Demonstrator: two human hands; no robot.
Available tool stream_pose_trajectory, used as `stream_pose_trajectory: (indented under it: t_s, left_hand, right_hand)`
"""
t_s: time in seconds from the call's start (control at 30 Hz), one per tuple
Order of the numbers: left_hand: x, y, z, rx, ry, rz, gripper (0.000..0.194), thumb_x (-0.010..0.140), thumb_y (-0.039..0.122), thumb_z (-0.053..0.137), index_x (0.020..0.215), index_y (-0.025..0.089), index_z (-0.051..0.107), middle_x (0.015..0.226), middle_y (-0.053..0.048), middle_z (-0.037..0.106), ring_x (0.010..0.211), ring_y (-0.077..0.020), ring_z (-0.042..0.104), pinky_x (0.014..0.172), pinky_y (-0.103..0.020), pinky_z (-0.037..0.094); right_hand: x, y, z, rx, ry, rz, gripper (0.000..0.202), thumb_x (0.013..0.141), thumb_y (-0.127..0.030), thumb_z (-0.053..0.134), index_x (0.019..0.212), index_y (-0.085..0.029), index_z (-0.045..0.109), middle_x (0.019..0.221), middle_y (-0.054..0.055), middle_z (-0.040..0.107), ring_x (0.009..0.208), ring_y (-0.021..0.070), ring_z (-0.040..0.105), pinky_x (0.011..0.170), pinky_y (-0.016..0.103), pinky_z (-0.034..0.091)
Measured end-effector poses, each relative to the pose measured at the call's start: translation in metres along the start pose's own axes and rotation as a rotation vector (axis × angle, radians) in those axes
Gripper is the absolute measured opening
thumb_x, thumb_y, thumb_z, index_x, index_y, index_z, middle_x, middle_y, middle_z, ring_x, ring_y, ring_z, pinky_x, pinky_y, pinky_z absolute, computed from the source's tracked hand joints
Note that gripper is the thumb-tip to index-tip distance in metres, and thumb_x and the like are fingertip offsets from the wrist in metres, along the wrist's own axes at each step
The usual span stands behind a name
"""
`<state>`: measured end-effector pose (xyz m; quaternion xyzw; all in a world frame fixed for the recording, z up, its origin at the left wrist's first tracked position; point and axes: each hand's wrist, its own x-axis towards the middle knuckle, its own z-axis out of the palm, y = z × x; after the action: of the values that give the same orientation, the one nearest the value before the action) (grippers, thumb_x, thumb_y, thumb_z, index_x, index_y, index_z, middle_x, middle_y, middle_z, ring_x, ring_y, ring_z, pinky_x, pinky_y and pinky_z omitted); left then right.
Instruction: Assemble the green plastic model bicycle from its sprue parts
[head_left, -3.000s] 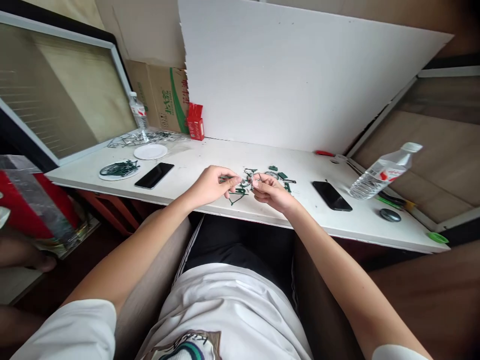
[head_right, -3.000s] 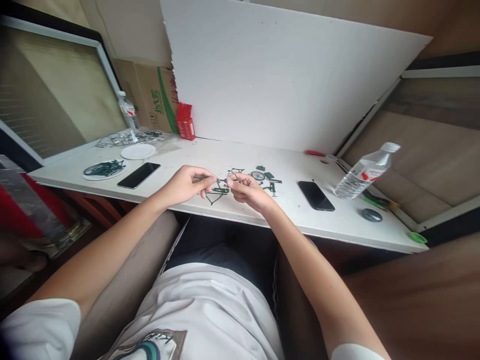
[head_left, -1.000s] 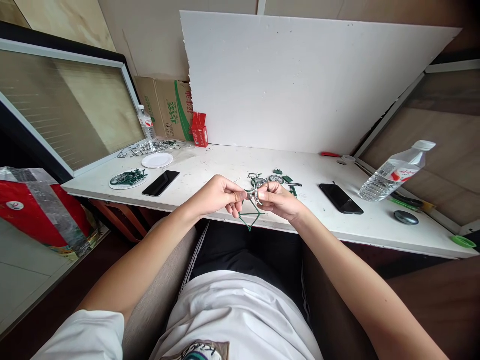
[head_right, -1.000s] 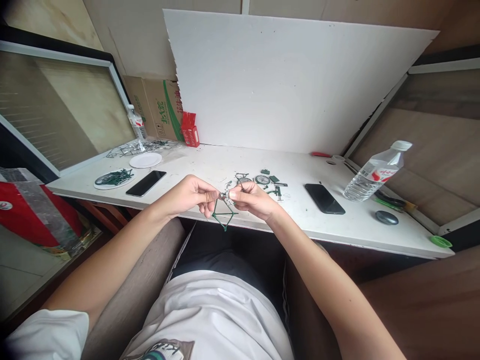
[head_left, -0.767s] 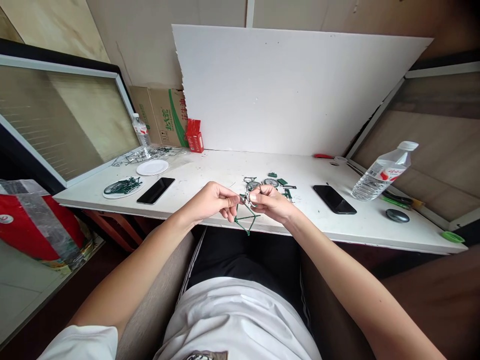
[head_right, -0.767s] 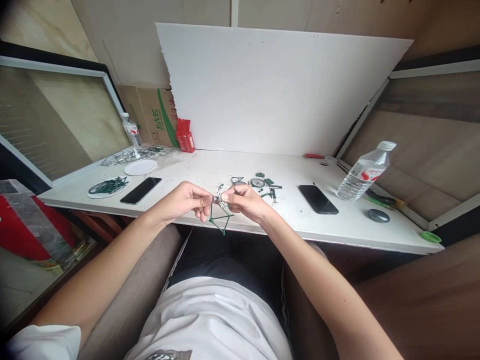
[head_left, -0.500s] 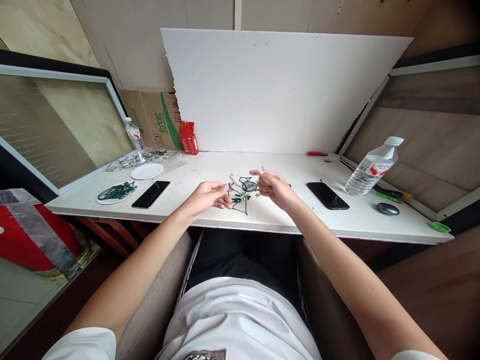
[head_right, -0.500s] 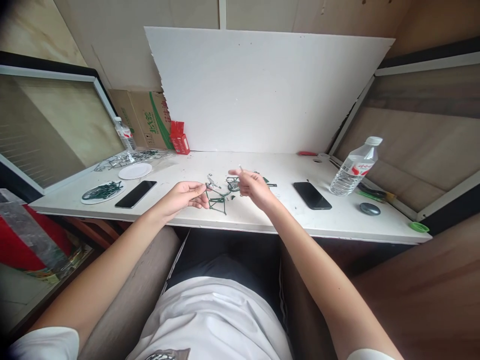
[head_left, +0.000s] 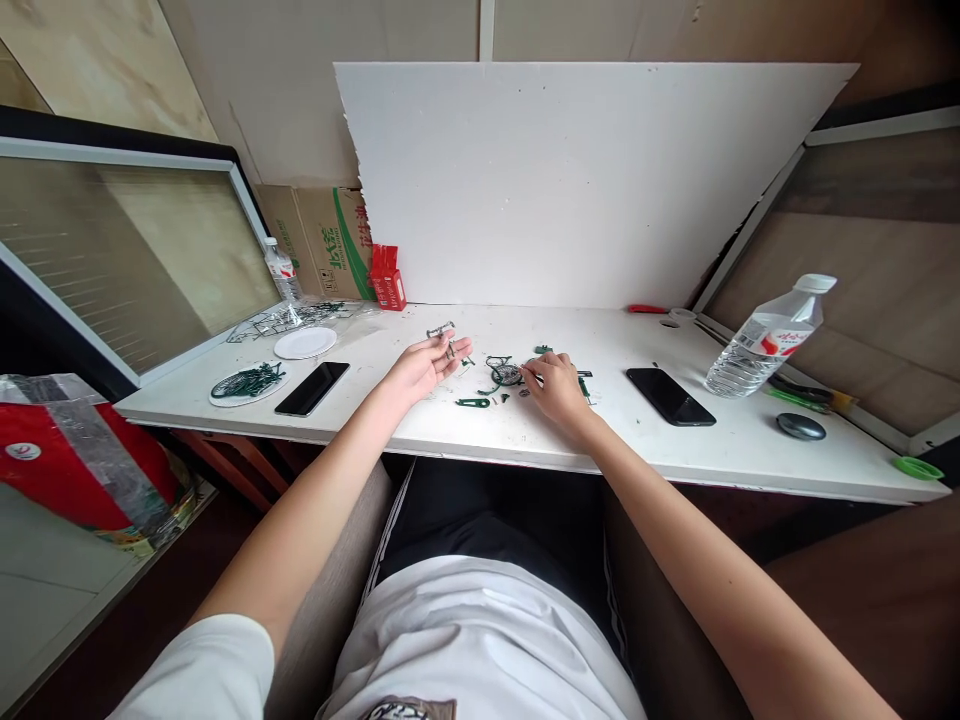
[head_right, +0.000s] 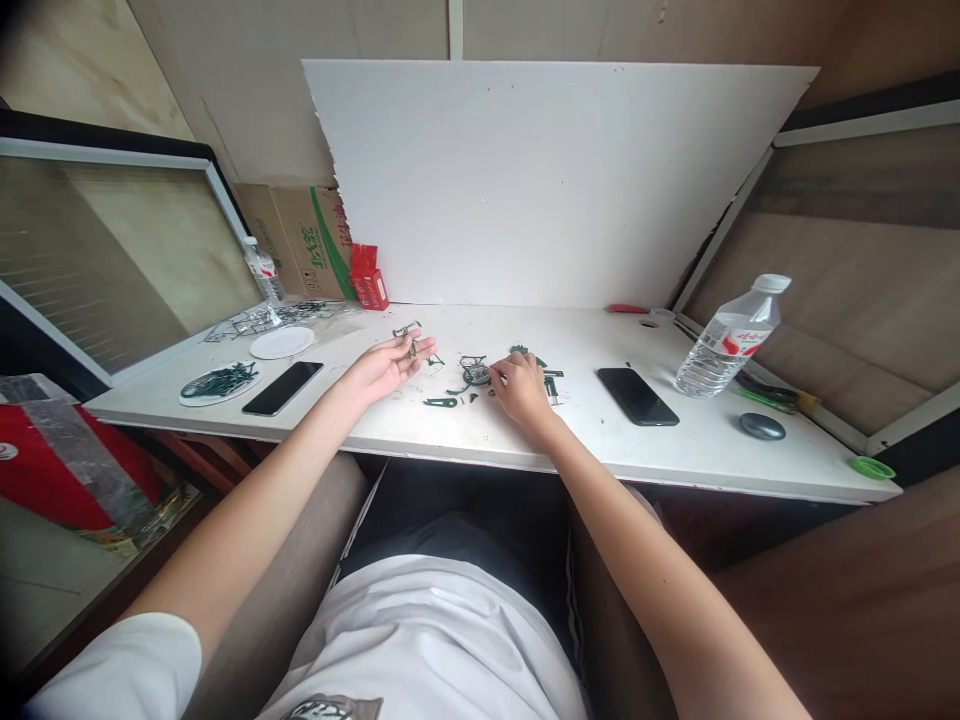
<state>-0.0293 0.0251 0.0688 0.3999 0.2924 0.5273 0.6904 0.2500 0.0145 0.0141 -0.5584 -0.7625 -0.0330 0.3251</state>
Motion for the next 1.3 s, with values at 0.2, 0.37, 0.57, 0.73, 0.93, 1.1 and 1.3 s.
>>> stream_pose_trajectory:
  t_s: [0.2,0.37,0.57,0.73,0.93,1.1,1.3]
  left_hand:
    - [-0.006,-0.023,0.008,0.05,0.094,0.143,0.023,0.1,0.021,0.069,0.121,0.015,0.064,0.133,-0.022,0.074,0.121,-0.0265,0.075,0.1,-0.033,0.054]
    - [-0.017,-0.053,0.001,0.184,0.161,0.225,0.041,0.098,0.032,0.074,0.133,0.014,0.06,0.126,-0.024,0.076,0.118,-0.0308,0.076,0.096,-0.037,0.055]
    - [-0.015,-0.08,-0.02,0.289,0.168,0.29,0.046,0.094,0.034,0.078,0.131,0.014,0.06,0.12,-0.024,0.078,0.116,-0.0341,0.077,0.093,-0.04,0.057]
    - [-0.013,-0.088,-0.029,0.36,0.159,0.337,0.045,0.093,0.033,0.078,0.131,0.016,0.061,0.119,-0.022,0.079,0.118,-0.033,0.076,0.099,-0.044,0.056]
    - [-0.014,-0.086,-0.028,0.356,0.162,0.312,0.044,0.092,0.027,0.077,0.132,0.017,0.061,0.12,-0.021,0.079,0.121,-0.0316,0.074,0.105,-0.045,0.054]
    - [-0.018,-0.083,-0.023,0.372,0.174,0.299,0.041,0.095,0.021,0.07,0.133,0.016,0.058,0.127,-0.023,0.076,0.124,-0.031,0.073,0.1,-0.041,0.056]
    - [-0.021,-0.08,-0.019,0.381,0.193,0.291,0.04,0.094,0.02,0.07,0.132,0.015,0.057,0.128,-0.023,0.076,0.121,-0.0311,0.074,0.101,-0.041,0.055]
  right_hand:
    - [-0.005,0.001,0.002,-0.068,-0.048,-0.046,0.026,0.101,-0.024,0.059,0.116,-0.022,0.08,0.111,0.014,0.077,0.119,0.0374,0.054,0.096,0.05,0.042]
    - [-0.006,-0.004,0.004,-0.068,-0.079,-0.087,0.025,0.101,-0.021,0.059,0.1,-0.024,0.083,0.104,0.013,0.078,0.119,0.0378,0.054,0.097,0.049,0.041]
    - [-0.004,-0.002,0.007,-0.005,0.048,0.0,0.033,0.102,-0.02,0.048,0.121,-0.021,0.075,0.115,0.014,0.076,0.118,0.0366,0.056,0.096,0.049,0.043]
    - [-0.002,0.01,0.006,0.042,0.174,0.206,0.053,0.092,-0.006,0.039,0.137,-0.022,0.061,0.129,0.016,0.071,0.129,0.0365,0.052,0.101,0.051,0.043]
    - [-0.005,0.014,0.011,0.103,0.142,0.256,0.064,0.086,-0.006,0.037,0.146,-0.024,0.051,0.139,0.013,0.067,0.139,0.0349,0.046,0.109,0.054,0.041]
    - [-0.008,-0.004,0.008,0.094,0.137,0.092,0.04,0.098,-0.018,0.044,0.134,-0.017,0.06,0.136,0.017,0.068,0.141,0.0372,0.047,0.113,0.054,0.04]
    - [-0.015,-0.031,0.006,0.042,-0.011,-0.33,0.027,0.105,-0.027,0.051,0.121,-0.02,0.072,0.133,0.014,0.071,0.136,0.0351,0.051,0.114,0.053,0.043]
